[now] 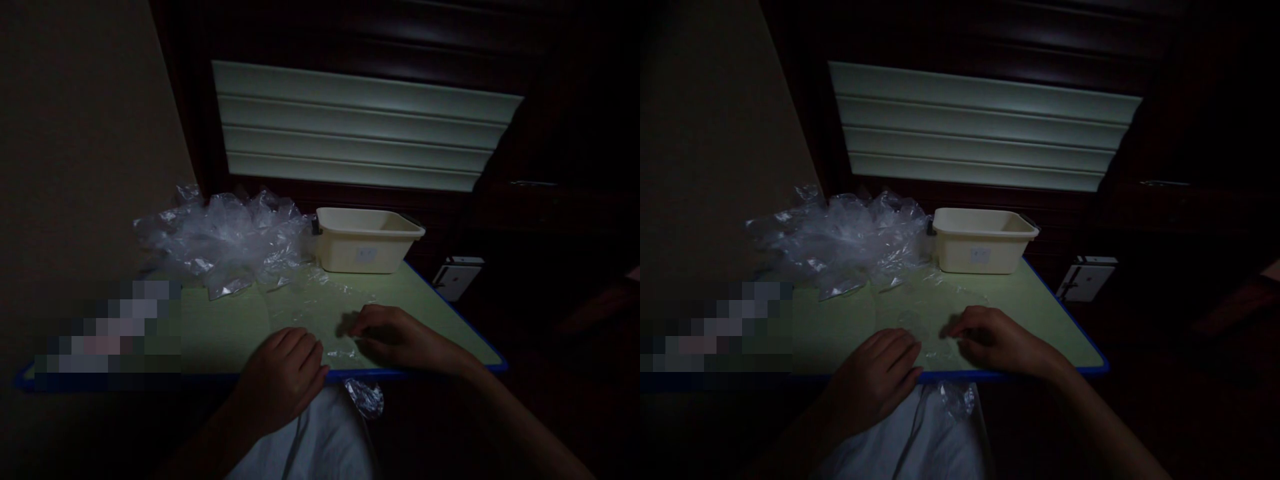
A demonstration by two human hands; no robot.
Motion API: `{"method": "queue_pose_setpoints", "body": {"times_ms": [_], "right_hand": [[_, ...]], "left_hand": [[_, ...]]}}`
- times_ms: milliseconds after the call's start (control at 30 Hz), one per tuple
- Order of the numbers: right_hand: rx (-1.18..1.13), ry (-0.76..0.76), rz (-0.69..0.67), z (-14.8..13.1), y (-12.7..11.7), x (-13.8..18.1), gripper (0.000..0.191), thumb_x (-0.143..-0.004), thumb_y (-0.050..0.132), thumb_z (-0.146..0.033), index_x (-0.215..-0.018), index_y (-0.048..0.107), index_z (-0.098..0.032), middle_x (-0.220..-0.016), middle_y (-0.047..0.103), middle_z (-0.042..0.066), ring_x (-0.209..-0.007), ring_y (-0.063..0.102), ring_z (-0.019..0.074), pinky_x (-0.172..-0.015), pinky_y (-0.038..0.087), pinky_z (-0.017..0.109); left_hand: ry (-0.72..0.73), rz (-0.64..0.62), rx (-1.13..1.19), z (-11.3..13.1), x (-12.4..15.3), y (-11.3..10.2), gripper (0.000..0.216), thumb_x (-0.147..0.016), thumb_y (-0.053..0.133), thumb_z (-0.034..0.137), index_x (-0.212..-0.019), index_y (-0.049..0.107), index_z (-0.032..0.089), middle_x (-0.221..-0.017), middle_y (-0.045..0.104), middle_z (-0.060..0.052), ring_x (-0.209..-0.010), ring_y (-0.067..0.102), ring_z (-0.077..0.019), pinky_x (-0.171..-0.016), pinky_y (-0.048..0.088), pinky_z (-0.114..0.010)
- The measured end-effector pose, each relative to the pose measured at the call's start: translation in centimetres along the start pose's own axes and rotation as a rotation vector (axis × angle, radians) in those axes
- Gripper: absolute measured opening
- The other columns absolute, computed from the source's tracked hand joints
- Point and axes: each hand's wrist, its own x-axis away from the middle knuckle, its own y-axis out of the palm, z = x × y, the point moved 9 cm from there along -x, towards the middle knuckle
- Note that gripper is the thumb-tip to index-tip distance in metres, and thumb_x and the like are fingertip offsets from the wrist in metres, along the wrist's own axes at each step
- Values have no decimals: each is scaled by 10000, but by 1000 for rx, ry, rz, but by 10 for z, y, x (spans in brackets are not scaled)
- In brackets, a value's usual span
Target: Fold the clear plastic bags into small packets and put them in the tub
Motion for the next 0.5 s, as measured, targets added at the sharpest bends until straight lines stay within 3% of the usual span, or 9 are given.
{"method": "queue_pose_setpoints", "body": {"times_ms": [100,500], "right_hand": [[42,-6,-15,-4,1,5,264,-845,544,-84,-1045,668,-202,-992,675,67,-950,609,190,-861,467,354],[59,-43,-33,-9,10,-5,214,-874,598,-114,-1057,668,-201,-1011,634,72,-964,592,187,-858,477,334]], "left_hand": [[12,-22,17,1,3,2,333,-995,326,208,-895,623,95,-823,635,-110,-793,603,-252,-709,537,-394],[3,-27,38,0,3,4,296,-983,355,194,-900,620,92,-828,634,-120,-787,612,-258,-685,538,-396]]}}
